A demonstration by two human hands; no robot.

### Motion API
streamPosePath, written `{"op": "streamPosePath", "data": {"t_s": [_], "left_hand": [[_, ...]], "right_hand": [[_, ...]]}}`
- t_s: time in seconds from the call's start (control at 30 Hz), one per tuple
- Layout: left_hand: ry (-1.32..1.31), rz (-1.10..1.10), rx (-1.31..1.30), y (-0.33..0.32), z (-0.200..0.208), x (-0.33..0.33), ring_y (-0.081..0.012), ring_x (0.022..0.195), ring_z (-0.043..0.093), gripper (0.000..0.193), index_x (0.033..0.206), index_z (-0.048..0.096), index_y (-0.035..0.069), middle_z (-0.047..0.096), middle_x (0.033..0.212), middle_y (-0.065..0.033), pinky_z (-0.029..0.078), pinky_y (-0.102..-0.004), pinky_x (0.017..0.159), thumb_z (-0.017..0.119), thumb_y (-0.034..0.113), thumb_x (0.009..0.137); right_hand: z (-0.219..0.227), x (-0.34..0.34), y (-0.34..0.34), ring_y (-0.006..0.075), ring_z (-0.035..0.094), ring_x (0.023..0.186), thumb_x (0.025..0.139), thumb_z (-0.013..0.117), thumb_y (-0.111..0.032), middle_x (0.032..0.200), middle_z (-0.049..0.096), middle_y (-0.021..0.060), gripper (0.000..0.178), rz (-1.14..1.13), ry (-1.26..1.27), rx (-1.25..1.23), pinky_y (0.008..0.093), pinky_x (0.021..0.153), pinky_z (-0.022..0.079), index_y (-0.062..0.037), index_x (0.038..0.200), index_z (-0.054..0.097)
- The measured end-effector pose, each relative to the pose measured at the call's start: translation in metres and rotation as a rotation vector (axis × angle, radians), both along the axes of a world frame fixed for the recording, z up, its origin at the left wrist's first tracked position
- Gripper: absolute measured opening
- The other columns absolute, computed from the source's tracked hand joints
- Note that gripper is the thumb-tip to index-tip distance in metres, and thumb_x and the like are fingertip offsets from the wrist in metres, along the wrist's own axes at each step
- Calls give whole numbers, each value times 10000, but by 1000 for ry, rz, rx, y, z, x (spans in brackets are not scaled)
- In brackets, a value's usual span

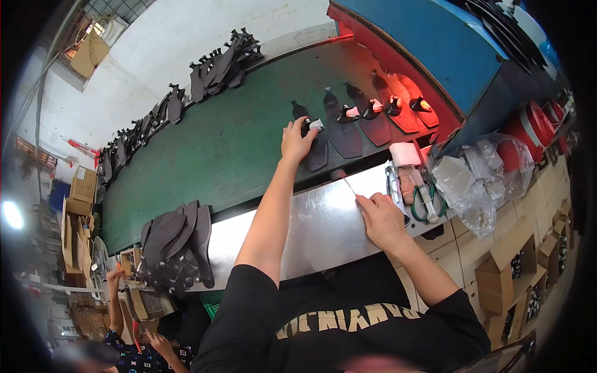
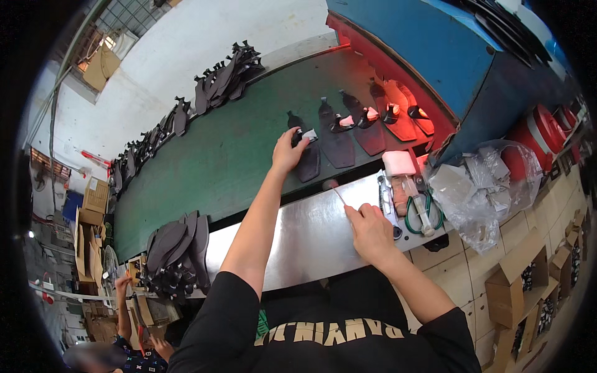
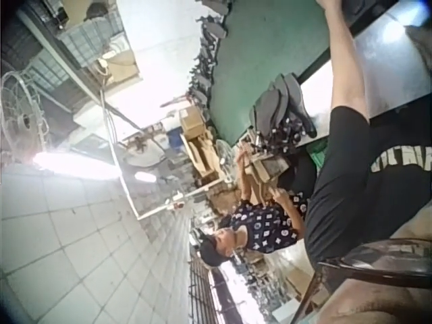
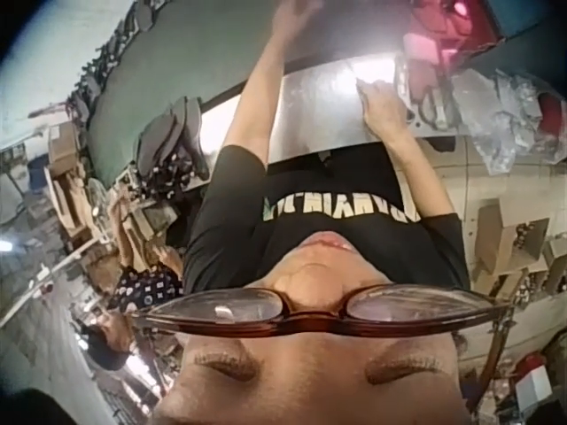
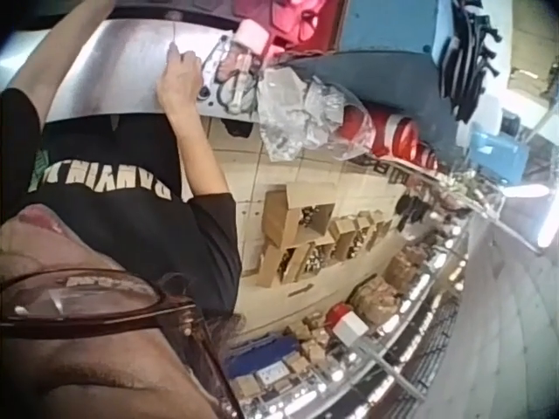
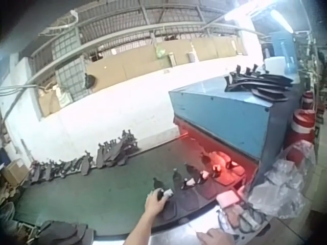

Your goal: The person is trimming and preparing shoe components on a production line.

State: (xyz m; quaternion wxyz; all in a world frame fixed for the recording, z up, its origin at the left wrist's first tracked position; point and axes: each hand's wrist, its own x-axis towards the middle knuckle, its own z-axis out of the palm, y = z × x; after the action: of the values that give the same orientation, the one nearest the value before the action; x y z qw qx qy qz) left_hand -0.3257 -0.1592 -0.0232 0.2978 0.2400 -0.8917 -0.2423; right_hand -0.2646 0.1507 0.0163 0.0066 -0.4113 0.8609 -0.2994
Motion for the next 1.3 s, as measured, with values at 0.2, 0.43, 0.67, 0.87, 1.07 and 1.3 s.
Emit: {"op": "streamPosePath", "data": {"t_s": [0.2,0.43,0.67,0.87,1.07,1.3], "left_hand": [[-165,-31,-37,30,-10,11,-344,1040,570,397,1077,632,100,626,1106,-157,458,-432,894,700,383,807],[249,97,122,47,-9,28,-352,1025,576,225,962,701,82,559,1123,-172,490,-409,858,747,193,771],[506,-341,971,98,115,143,-130,931,601,253,1027,650,-16,653,1128,-138,488,-254,811,703,-50,782],[346,-518,1360,144,102,260,-261,1132,593,225,994,672,-21,607,1234,-206,455,-366,990,668,-84,779],[464,-356,1531,137,86,312,-195,1019,631,253,1072,643,-20,630,1183,-178,540,-314,864,640,-64,824],[570,-281,1401,138,78,332,-147,899,654,331,1132,623,-33,677,1019,-106,558,-275,805,649,-98,809]], "right_hand": [[10,-8,5,293,506,883,759,645,-39,1025,501,128,422,15,78,-84,397,727,470,-99,1175,604],[37,12,-1,299,508,901,736,672,-23,1147,516,144,396,4,185,-349,395,759,440,-84,1126,636],[28,3,9,235,534,1139,874,655,-109,1192,567,117,232,167,-1125,-980,359,960,426,-50,1071,548],[68,42,-16,238,609,1022,750,698,-49,1060,594,128,406,508,-1277,-1040,362,951,453,-2,1103,503],[86,83,-16,116,464,787,735,692,-9,897,467,51,324,535,-907,-686,232,740,396,-62,898,417],[79,118,-11,158,569,741,747,738,-44,820,612,79,439,391,-864,-453,269,698,448,-14,1162,599]]}}
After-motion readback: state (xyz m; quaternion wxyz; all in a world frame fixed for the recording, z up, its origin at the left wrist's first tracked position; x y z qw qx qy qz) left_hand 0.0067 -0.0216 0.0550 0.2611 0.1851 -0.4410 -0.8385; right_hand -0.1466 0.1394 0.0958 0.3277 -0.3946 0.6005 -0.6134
